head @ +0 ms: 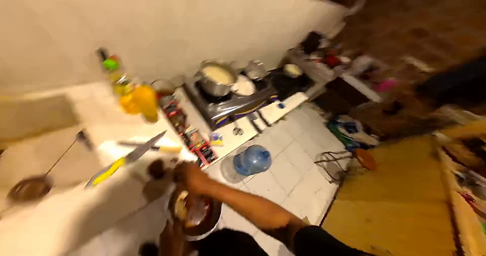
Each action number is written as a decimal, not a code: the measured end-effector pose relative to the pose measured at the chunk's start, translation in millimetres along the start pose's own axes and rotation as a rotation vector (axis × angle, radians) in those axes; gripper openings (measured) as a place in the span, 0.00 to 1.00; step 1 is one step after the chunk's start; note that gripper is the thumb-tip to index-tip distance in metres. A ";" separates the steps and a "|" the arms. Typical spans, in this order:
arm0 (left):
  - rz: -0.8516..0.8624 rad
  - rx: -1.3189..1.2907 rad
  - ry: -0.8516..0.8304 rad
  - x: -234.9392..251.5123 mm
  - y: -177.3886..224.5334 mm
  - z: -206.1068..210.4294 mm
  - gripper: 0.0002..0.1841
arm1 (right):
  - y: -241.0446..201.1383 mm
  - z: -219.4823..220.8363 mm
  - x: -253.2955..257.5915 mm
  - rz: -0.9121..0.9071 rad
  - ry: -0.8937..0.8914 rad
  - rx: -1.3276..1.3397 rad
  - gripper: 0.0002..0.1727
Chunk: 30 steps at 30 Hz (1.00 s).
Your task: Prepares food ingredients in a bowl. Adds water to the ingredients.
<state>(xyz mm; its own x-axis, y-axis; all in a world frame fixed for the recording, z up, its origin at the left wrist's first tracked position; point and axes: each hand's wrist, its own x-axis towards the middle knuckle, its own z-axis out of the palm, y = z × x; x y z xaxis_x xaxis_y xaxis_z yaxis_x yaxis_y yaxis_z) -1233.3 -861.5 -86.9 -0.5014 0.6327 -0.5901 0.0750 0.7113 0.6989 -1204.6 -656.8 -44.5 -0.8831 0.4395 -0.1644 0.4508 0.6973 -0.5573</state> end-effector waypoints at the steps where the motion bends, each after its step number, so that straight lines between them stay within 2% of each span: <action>1: -0.024 -0.033 0.001 2.1 -2.0 0.1 0.23 | 3.5 -1.2 -6.8 -0.023 -0.035 -0.031 0.18; 3: -0.049 -0.073 -0.030 5.6 -5.3 -3.0 0.22 | 10.9 5.8 -24.9 -0.073 -0.090 -0.086 0.17; 6: -0.065 -0.079 -0.079 12.1 -8.8 -6.0 0.23 | 10.4 6.8 -45.1 -0.036 -0.267 -0.076 0.16; 8: -0.058 -0.071 -0.098 13.1 -11.9 -5.4 0.23 | 11.6 7.3 -48.1 0.000 -0.325 -0.048 0.14; 11: -0.057 -0.082 -0.097 13.3 -12.0 -6.4 0.22 | 13.1 1.1 -36.4 0.054 -0.270 0.007 0.16; 13: -0.045 -0.086 -0.088 13.6 -13.0 -5.6 0.22 | 15.3 -6.5 -20.8 0.120 -0.162 -0.035 0.17; 16: -0.027 -0.081 -0.088 12.9 -12.7 -5.3 0.22 | 26.1 -7.8 5.2 0.126 -0.003 -0.134 0.15; 21: -0.027 -0.096 -0.088 13.6 -12.9 -5.2 0.23 | 24.6 5.9 23.2 0.139 -0.020 -0.238 0.15; 30: 0.003 -0.095 -0.085 12.2 -10.5 -5.5 0.22 | 16.0 14.5 20.9 0.178 0.010 -0.242 0.11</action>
<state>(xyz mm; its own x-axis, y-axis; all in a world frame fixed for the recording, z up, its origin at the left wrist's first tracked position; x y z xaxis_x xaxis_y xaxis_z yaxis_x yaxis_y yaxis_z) -1245.0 -862.9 -99.3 -0.4262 0.6611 -0.6175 -0.0079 0.6798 0.7333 -1217.7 -644.7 -68.7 -0.7868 0.5712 -0.2337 0.6171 0.7234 -0.3097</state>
